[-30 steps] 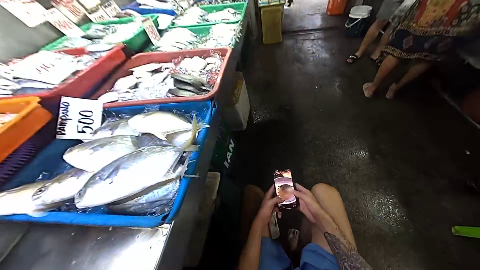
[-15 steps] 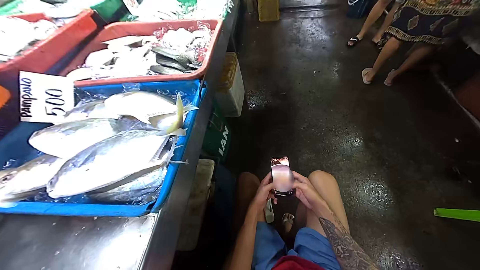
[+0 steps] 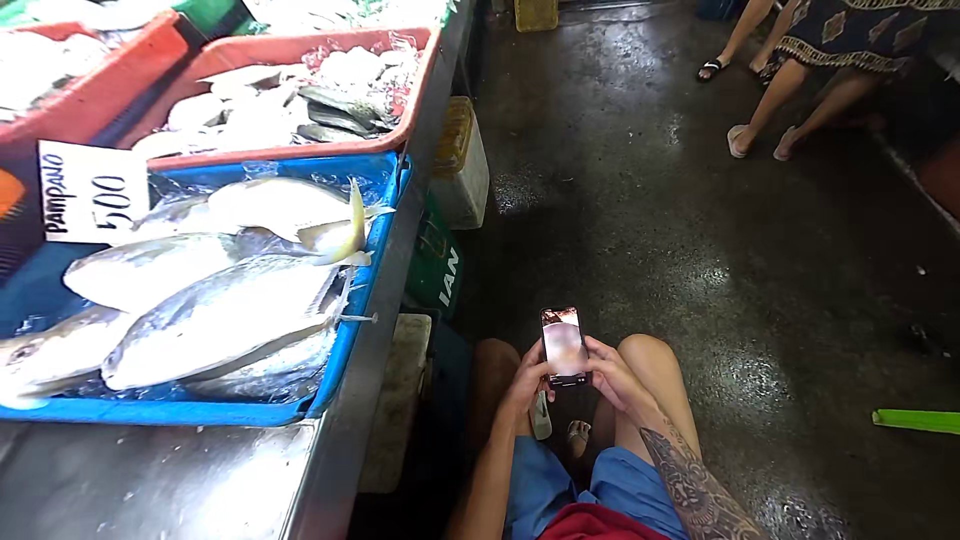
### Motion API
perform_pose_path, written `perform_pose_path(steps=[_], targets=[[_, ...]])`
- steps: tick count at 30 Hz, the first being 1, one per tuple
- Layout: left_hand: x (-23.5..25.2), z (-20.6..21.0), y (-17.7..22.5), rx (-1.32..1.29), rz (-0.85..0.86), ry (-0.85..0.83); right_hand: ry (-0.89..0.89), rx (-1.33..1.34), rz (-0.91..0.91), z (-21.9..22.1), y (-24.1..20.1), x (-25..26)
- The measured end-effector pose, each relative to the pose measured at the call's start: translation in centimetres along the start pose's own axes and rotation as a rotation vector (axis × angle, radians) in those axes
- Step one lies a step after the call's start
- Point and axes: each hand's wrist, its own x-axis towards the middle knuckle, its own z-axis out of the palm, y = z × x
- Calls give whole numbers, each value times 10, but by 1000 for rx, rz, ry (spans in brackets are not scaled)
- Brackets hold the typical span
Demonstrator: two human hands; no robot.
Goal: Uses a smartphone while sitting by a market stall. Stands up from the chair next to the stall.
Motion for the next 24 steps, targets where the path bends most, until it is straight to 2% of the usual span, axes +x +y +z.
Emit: perform_pose_path(steps=[6,24], targets=[[0,3,1,16,-27,53,9,-3,-4,-1,2,1],[1,0,0,-16,-10,25,9,17,8,-1,2,2]])
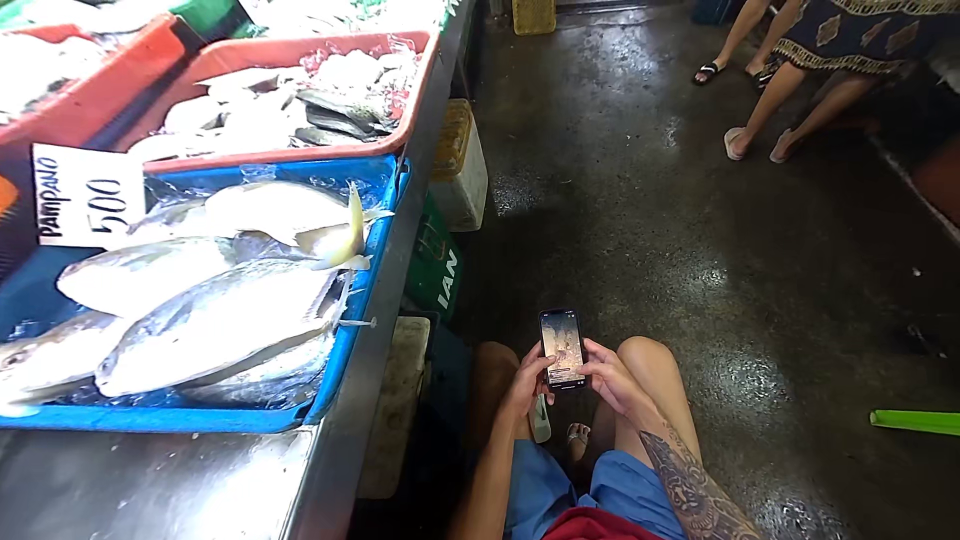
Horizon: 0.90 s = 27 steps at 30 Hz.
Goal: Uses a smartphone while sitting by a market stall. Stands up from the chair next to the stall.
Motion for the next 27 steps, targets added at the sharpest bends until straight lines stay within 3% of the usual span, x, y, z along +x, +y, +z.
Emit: perform_pose_path(steps=[27], targets=[[0,0,0,-1,-19,9,6,-52,-8,1,-1,0]])
